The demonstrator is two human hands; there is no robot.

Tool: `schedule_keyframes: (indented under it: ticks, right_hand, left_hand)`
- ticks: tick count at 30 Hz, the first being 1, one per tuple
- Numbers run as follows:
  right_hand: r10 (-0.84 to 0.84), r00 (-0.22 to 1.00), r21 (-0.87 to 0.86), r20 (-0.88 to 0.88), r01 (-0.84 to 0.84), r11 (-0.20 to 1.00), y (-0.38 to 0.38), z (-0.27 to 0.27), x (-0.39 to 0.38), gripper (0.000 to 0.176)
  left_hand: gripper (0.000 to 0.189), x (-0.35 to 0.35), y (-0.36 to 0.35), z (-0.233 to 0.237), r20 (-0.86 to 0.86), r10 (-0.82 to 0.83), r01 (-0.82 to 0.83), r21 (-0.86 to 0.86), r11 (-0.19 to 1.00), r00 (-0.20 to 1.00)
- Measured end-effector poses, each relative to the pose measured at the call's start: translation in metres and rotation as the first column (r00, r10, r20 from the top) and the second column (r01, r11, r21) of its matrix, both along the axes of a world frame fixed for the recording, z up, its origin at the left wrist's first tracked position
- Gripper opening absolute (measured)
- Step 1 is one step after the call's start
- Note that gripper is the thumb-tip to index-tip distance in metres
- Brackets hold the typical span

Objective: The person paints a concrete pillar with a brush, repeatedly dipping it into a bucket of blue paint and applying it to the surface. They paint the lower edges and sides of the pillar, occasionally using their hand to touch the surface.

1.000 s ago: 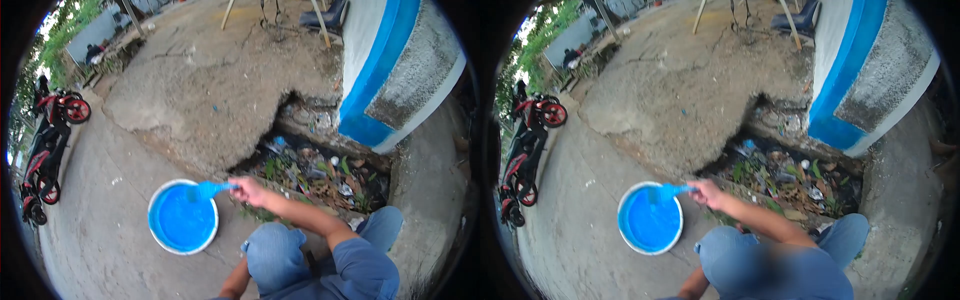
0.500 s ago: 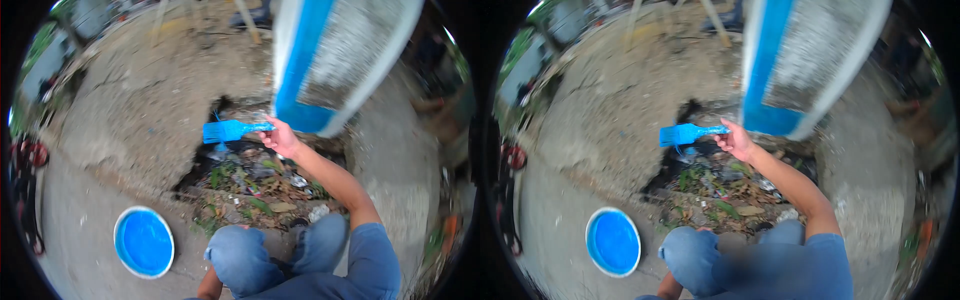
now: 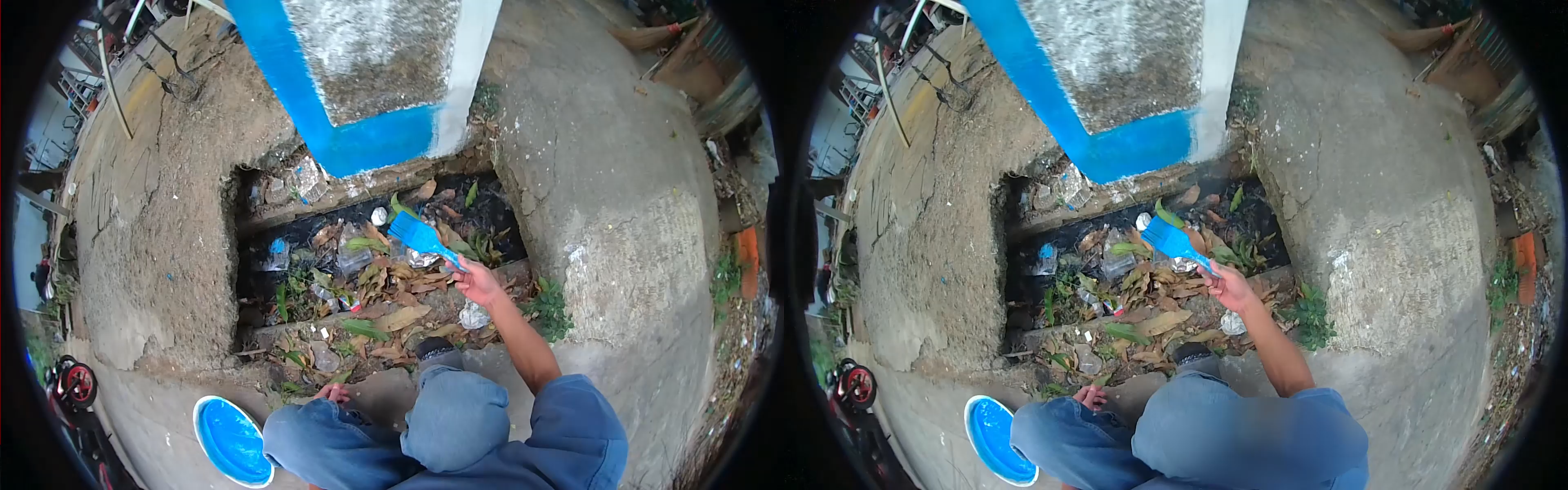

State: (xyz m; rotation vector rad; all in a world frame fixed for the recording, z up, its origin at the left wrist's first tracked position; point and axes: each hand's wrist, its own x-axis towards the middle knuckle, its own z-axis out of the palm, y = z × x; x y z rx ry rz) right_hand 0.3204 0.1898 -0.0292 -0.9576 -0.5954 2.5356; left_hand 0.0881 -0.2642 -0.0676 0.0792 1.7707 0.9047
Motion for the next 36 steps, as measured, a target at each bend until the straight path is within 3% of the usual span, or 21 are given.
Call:
schedule_keyframes:
  ticks: [4,7,8,9,11,13,15,16,17,19,22,25,29,32,36]
  right_hand:
    - [-0.119,0.982,-0.216,-0.147,0.086,0.973,-0.005,-0.035,0.000,0.032]
    - [-0.098,0.989,-0.206,-0.111,0.073,0.976,-0.004,-0.041,-0.001,0.032]
    - [-0.014,0.988,-0.192,-0.156,-0.016,0.981,0.001,-0.048,0.001,0.033]
    - [-0.006,0.988,-0.197,-0.152,-0.025,0.980,0.004,-0.046,0.001,0.033]
    - [0.211,0.974,-0.069,-0.081,-0.216,0.974,0.013,-0.036,-0.004,0.032]
    - [0.250,0.965,-0.040,-0.073,-0.254,0.966,0.025,-0.034,-0.008,0.027]
    - [0.160,0.979,-0.074,-0.130,-0.170,0.983,0.038,-0.052,-0.007,0.020]
    - [0.130,0.992,-0.061,-0.006,-0.130,0.990,0.048,-0.049,-0.012,0.013]
    - [0.135,0.991,-0.063,-0.002,-0.135,0.989,0.058,-0.048,-0.018,0.013]
    - [-0.040,0.986,-0.001,0.160,0.041,0.999,0.081,-0.048,-0.029,0.010]
    - [-0.160,0.931,0.183,0.327,0.103,0.978,0.118,-0.051,-0.057,0.012]
    - [-0.272,0.874,0.216,0.403,0.198,0.956,0.154,-0.055,-0.087,0.013]
    - [-0.381,0.807,0.308,0.451,0.260,0.915,0.178,-0.036,-0.120,0.020]
    - [-0.360,0.762,0.364,0.538,0.176,0.915,0.191,-0.023,-0.133,0.018]
    - [-0.494,0.749,0.515,0.441,0.239,0.823,0.195,0.015,-0.140,0.020]
  left_hand:
    - [0.032,0.006,0.013,0.028,-0.063,0.044,-0.051,-0.111,0.993,0.997]
    - [0.031,0.006,0.027,0.044,-0.115,0.087,-0.099,-0.105,0.990,0.990]
    - [0.030,0.011,0.033,0.047,-0.180,0.109,-0.124,-0.073,0.990,0.978]
    - [0.030,0.012,0.040,0.052,-0.177,0.117,-0.133,-0.079,0.988,0.977]
    - [0.029,0.010,0.050,0.055,-0.108,0.143,-0.147,-0.029,0.989,0.984]
    - [0.029,0.015,0.038,0.045,-0.166,0.138,-0.146,-0.036,0.989,0.976]
    - [0.029,0.012,0.037,0.035,-0.223,0.130,-0.144,-0.051,0.988,0.966]
    - [0.029,0.012,0.039,0.032,-0.214,0.174,-0.186,-0.037,0.982,0.961]
    - [0.030,0.015,0.048,0.036,-0.201,0.221,-0.230,-0.025,0.973,0.954]
    - [0.029,0.019,0.070,0.042,-0.220,0.201,-0.209,-0.017,0.978,0.955]
    - [0.028,0.011,0.093,0.044,-0.187,0.161,-0.161,0.011,0.987,0.969]
    - [0.029,0.007,0.095,0.040,-0.196,0.102,-0.103,0.003,0.995,0.975]
    - [0.028,0.004,0.089,0.034,-0.216,0.086,-0.093,-0.018,0.996,0.973]
    - [0.027,0.001,0.087,0.032,-0.214,0.089,-0.092,-0.003,0.996,0.973]
    - [0.027,0.002,0.079,0.027,-0.217,0.093,-0.095,0.001,0.995,0.972]
